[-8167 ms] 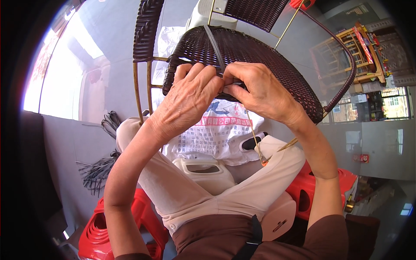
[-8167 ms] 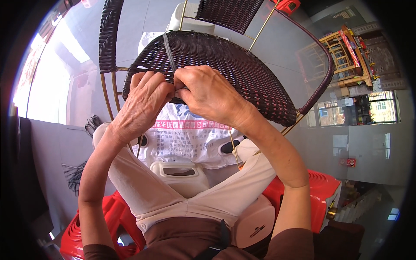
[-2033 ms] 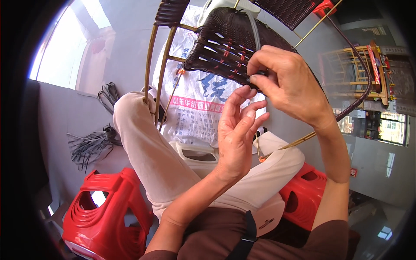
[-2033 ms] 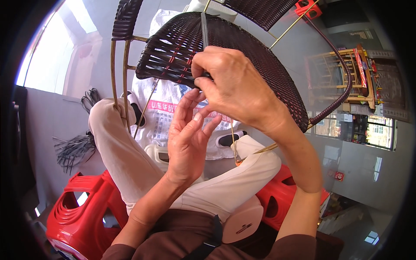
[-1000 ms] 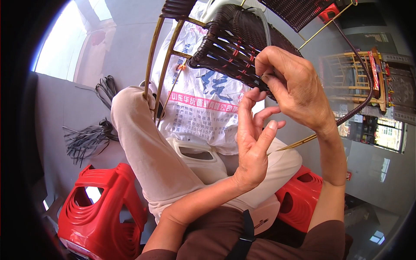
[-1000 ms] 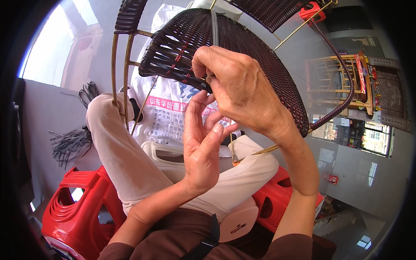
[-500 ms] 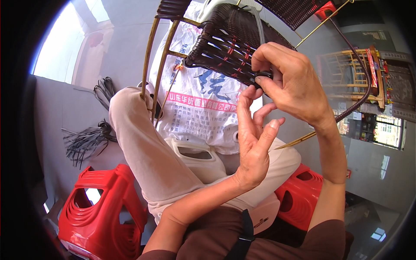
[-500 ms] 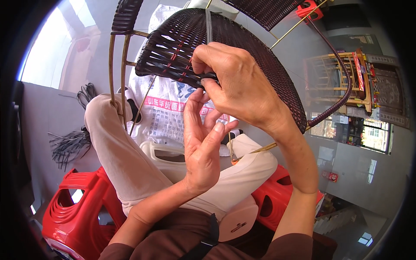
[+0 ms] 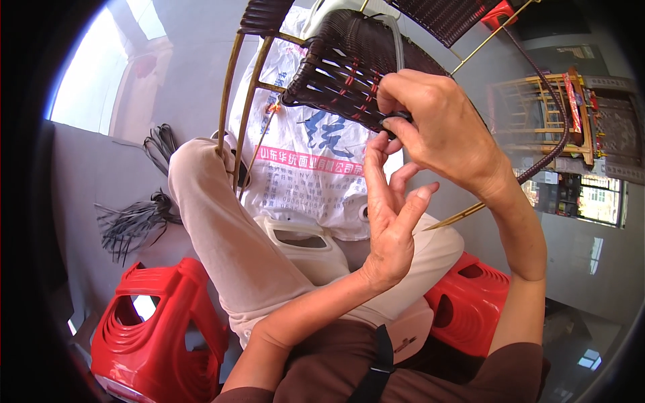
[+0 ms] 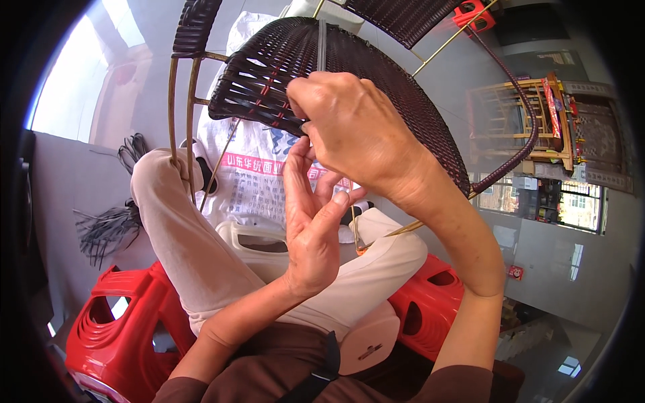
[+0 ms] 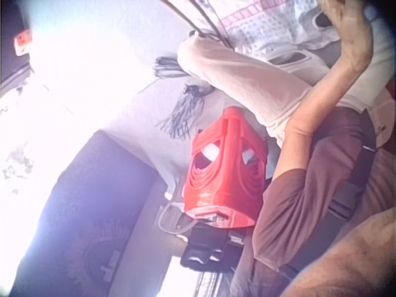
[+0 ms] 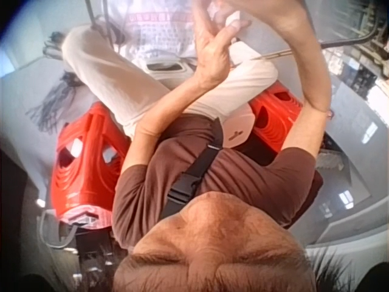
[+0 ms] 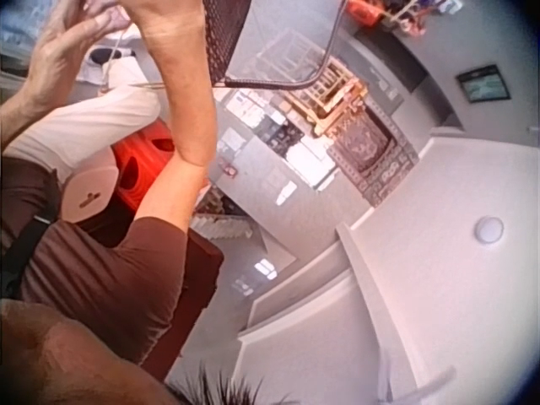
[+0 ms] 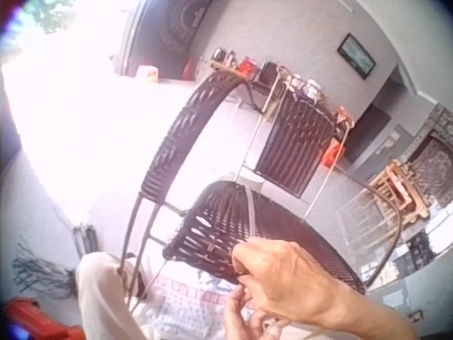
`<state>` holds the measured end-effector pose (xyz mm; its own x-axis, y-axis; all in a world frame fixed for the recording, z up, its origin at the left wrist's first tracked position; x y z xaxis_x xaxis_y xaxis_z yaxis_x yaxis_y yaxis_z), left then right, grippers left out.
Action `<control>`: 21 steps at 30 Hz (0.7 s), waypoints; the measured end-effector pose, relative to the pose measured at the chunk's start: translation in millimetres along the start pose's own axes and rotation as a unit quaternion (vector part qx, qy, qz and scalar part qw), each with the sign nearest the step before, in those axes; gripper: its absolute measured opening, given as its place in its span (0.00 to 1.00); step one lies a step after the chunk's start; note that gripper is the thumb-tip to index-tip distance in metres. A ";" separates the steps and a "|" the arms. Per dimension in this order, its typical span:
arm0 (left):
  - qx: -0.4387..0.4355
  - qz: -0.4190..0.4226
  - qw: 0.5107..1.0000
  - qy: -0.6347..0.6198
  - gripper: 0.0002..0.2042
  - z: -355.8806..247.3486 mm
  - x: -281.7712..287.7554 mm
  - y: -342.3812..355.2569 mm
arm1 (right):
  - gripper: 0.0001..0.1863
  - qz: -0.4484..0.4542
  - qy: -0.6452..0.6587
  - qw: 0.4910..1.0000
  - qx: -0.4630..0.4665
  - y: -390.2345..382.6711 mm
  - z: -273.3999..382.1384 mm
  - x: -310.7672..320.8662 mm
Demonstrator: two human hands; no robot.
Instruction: The person weaves dark brown synthetic rattan through the seat and frame of a chair by hand, pulling the strands through existing gaps and using a small yellow-handled tool to tuck and secure the ends.
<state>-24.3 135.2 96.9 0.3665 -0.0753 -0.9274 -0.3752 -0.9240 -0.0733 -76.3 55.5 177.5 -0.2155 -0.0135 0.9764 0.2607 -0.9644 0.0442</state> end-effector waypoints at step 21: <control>-0.022 -0.030 0.998 0.054 0.29 -0.1 25.9 0.7 | 0.04 0.009 0.024 0.998 -0.054 -8.6 -0.8 -4.7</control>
<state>-15.0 132.6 72.8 0.4784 -0.0572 -0.8763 -0.3137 -0.9432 -0.1097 -78.2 63.6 172.4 -0.2572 -0.0415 0.9655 0.1629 -0.9866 0.0010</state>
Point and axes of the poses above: each hand's wrist, its own y-axis towards the middle knuckle, its own x-axis out of the back of the hand, z = x × y, the point moved 6 cm from there along y, towards the middle knuckle, and after that the axes turned 5 degrees about -x, right-handed, at the moved point
